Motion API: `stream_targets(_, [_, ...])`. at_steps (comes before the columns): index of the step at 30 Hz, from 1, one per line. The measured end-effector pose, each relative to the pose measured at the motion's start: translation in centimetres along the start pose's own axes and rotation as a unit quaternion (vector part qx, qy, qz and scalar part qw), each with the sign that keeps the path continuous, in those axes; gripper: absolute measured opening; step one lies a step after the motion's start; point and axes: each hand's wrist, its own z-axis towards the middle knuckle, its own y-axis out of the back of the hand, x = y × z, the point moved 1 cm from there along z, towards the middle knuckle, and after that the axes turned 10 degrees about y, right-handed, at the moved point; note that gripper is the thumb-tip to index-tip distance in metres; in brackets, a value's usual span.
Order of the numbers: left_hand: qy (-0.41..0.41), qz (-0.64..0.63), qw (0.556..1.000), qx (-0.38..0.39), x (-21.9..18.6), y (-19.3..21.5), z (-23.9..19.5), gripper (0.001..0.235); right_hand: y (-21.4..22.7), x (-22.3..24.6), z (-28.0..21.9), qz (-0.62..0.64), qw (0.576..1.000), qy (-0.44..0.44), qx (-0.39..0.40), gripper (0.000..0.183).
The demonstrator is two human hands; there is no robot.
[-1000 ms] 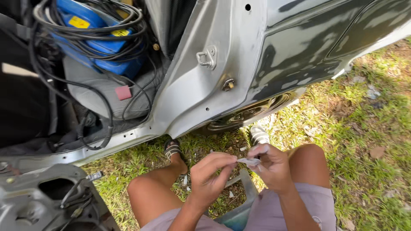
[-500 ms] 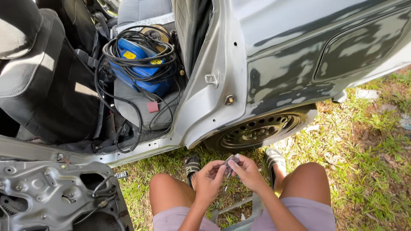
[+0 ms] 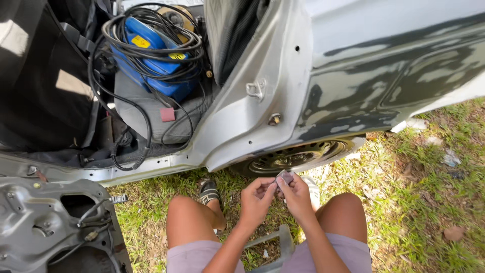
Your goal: The person sands the interior and exterior surfaces of a car door frame and panel using a small piece of sandpaper held in their hands, wiping the surface with their hand between sanding strokes.
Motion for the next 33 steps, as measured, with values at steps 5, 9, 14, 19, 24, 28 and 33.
stream_targets(5, [-0.025, 0.043, 0.998, -0.026, -1.9, 3.3, 1.6, 0.014, -3.4, 0.6, 0.6, -0.028, 0.996, 0.059, 0.052, 0.017])
stream_targets(9, [-0.129, 0.13, 0.983, -0.01, -4.1, 4.0, 3.3, 0.011, -4.6, 0.5, 1.0, 0.024, 0.993, 0.115, 0.019, 0.015])
stream_targets(14, [-0.201, 0.132, 0.966, 0.09, -6.1, 2.1, 5.1, 0.013, -3.2, 1.5, 0.8, 0.038, 0.975, 0.211, -0.059, 0.016])
stream_targets(19, [-0.217, 0.083, 0.963, 0.136, -5.0, 0.6, 6.4, 0.013, -1.4, 0.2, 1.0, 0.101, 0.961, 0.178, -0.186, 0.012])
stream_targets(24, [-0.233, 0.013, 0.965, 0.117, -4.3, 0.8, 8.2, 0.019, -1.6, 3.6, 2.5, -0.153, 0.939, 0.253, -0.173, 0.018])
stream_targets(28, [-0.235, -0.062, 0.966, 0.09, -4.3, 1.3, 9.9, 0.023, -0.4, 4.6, 6.1, -0.174, 0.916, 0.328, -0.154, 0.008])
stream_targets(33, [-0.34, 0.014, 0.94, 0.022, -0.6, 3.1, 11.7, 0.033, -0.9, 8.2, 8.1, -0.273, 0.83, 0.474, -0.11, 0.016])
